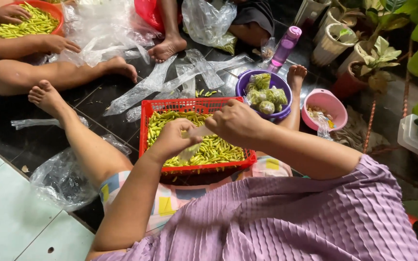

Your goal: Packing green chilies from a red plastic crate into small transparent plastic bags while sitting on the floor.

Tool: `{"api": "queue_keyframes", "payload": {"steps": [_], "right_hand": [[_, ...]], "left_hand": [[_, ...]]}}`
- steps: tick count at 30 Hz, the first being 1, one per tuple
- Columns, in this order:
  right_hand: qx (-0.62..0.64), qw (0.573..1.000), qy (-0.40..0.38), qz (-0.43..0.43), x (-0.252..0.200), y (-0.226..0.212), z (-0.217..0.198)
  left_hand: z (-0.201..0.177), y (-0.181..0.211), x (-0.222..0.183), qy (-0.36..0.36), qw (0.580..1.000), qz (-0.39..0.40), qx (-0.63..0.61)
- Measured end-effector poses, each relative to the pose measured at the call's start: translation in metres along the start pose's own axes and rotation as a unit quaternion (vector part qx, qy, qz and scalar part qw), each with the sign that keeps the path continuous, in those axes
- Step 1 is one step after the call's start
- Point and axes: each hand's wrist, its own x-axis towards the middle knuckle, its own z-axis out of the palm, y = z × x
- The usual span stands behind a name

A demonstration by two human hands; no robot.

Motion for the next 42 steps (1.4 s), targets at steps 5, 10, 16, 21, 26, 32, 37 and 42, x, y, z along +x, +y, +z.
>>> {"api": "queue_keyframes", "payload": {"steps": [5,10,16,21,26,32,37,42], "right_hand": [[0.020,0.999,-0.037,0.032,-0.008,0.011,-0.023],[-0.041,0.996,0.072,0.041,-0.015,0.029,-0.049],[0.010,0.964,0.252,0.080,-0.029,0.063,-0.022],[0.415,0.698,0.411,0.415,-0.007,0.023,0.136],[0.543,0.651,0.287,0.446,0.035,-0.108,0.181],[0.595,0.627,0.117,0.489,-0.001,-0.114,0.217],[0.588,0.653,0.083,0.471,-0.016,-0.048,0.177],[0.662,0.589,0.037,0.462,-0.029,-0.023,0.152]], "left_hand": [[-0.022,0.018,0.002,0.138,0.971,0.126,0.153],[-0.047,0.064,-0.010,0.149,0.960,0.183,0.149],[-0.031,0.138,-0.017,0.095,0.962,0.248,0.061],[0.015,0.135,0.026,0.128,0.962,0.234,0.058],[0.029,0.029,0.079,0.270,0.959,-0.086,0.034],[0.021,-0.131,0.059,0.335,0.927,-0.072,0.151],[0.040,-0.095,0.033,0.304,0.940,-0.128,-0.087],[0.049,-0.043,0.023,0.193,0.941,-0.077,-0.266]]}}
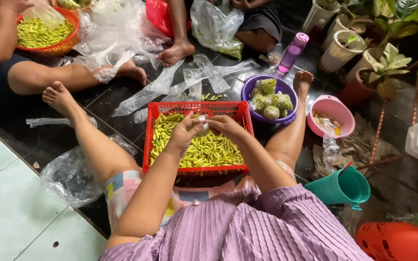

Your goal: Packing green chilies from a red plastic crate into small transparent plastic bags while sitting on the floor.

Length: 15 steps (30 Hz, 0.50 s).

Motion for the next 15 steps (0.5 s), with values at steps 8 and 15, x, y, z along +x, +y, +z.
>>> {"api": "queue_keyframes", "payload": {"steps": [8,15], "right_hand": [[-0.333,0.932,-0.052,-0.131,-0.003,-0.034,-0.032],[-0.410,0.868,-0.085,-0.268,-0.006,-0.061,-0.020]], "left_hand": [[-0.020,-0.034,0.011,-0.123,0.976,-0.128,0.128],[-0.019,0.026,-0.010,-0.232,0.949,-0.185,0.110]]}}
